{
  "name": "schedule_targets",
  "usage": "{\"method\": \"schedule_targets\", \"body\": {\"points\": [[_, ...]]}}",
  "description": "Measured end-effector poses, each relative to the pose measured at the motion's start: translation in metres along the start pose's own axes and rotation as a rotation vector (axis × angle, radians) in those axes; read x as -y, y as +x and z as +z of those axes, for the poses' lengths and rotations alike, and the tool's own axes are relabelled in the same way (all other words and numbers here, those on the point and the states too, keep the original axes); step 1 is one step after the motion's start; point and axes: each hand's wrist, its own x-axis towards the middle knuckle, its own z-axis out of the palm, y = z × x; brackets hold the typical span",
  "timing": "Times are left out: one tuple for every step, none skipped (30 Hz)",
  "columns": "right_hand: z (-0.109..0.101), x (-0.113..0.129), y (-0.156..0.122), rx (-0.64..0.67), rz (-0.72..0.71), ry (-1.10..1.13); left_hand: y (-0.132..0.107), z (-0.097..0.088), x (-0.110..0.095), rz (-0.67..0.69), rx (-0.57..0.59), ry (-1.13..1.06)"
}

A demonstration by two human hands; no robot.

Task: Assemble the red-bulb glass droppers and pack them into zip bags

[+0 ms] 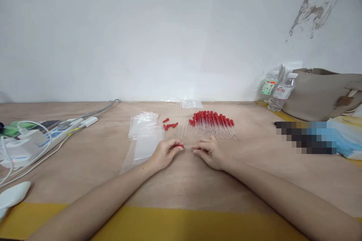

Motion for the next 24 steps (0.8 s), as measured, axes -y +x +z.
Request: {"method": "schedule_targets", "body": {"points": [[-0.003, 0.000, 0.001, 0.019, -0.008, -0.022, -0.001, 0.000, -0.001, 0.006, 0.017, 0.010], [-0.007, 0.001, 0.001, 0.039, -0.017, -0.053, -0.001, 0.001, -0.002, 0.012, 0.032, 0.024], [-0.010, 0.002, 0.002, 0.056, -0.028, -0.092, -0.002, 0.001, -0.003, 0.019, 0.041, 0.044], [-0.013, 0.004, 0.003, 0.067, -0.038, -0.130, -0.002, 0.002, -0.004, 0.025, 0.044, 0.070], [-0.015, 0.006, 0.004, 0.070, -0.044, -0.165, -0.003, 0.002, -0.004, 0.031, 0.045, 0.098], [-0.016, 0.007, 0.004, 0.067, -0.048, -0.190, -0.003, 0.003, -0.005, 0.038, 0.044, 0.126], [-0.015, 0.008, 0.005, 0.060, -0.051, -0.204, -0.003, 0.003, -0.005, 0.047, 0.043, 0.152], [-0.014, 0.009, 0.005, 0.051, -0.054, -0.207, -0.003, 0.003, -0.006, 0.058, 0.045, 0.173], [-0.012, 0.009, 0.005, 0.043, -0.054, -0.204, -0.003, 0.004, -0.006, 0.071, 0.050, 0.188], [-0.010, 0.009, 0.005, 0.037, -0.053, -0.198, -0.003, 0.004, -0.007, 0.083, 0.055, 0.198], [-0.007, 0.009, 0.005, 0.033, -0.051, -0.190, -0.003, 0.004, -0.007, 0.093, 0.056, 0.203], [-0.004, 0.008, 0.005, 0.030, -0.047, -0.181, -0.003, 0.004, -0.008, 0.099, 0.053, 0.205], [-0.002, 0.008, 0.006, 0.031, -0.038, -0.172, -0.003, 0.004, -0.008, 0.103, 0.047, 0.205], [0.000, 0.009, 0.006, 0.034, -0.027, -0.162, -0.003, 0.005, -0.008, 0.107, 0.041, 0.205], [0.001, 0.009, 0.006, 0.044, -0.014, -0.153, -0.003, 0.005, -0.008, 0.111, 0.036, 0.205], [0.002, 0.010, 0.007, 0.057, 0.000, -0.144, -0.003, 0.005, -0.008, 0.117, 0.035, 0.207], [0.002, 0.010, 0.007, 0.073, 0.016, -0.135, -0.003, 0.005, -0.008, 0.125, 0.037, 0.212], [0.003, 0.011, 0.008, 0.093, 0.030, -0.124, -0.003, 0.005, -0.007, 0.137, 0.040, 0.218], [0.003, 0.011, 0.009, 0.115, 0.042, -0.109, -0.002, 0.004, -0.007, 0.151, 0.044, 0.225], [0.003, 0.011, 0.010, 0.139, 0.051, -0.086, -0.002, 0.004, -0.006, 0.166, 0.048, 0.232], [0.003, 0.011, 0.011, 0.164, 0.058, -0.058, -0.002, 0.004, -0.006, 0.183, 0.056, 0.239], [0.003, 0.011, 0.013, 0.189, 0.060, -0.025, -0.001, 0.003, -0.005, 0.200, 0.066, 0.245], [0.002, 0.011, 0.014, 0.213, 0.059, 0.006, -0.001, 0.002, -0.005, 0.217, 0.077, 0.252], [0.000, 0.011, 0.014, 0.233, 0.057, 0.030, 0.000, 0.001, -0.005, 0.231, 0.091, 0.260]]}}
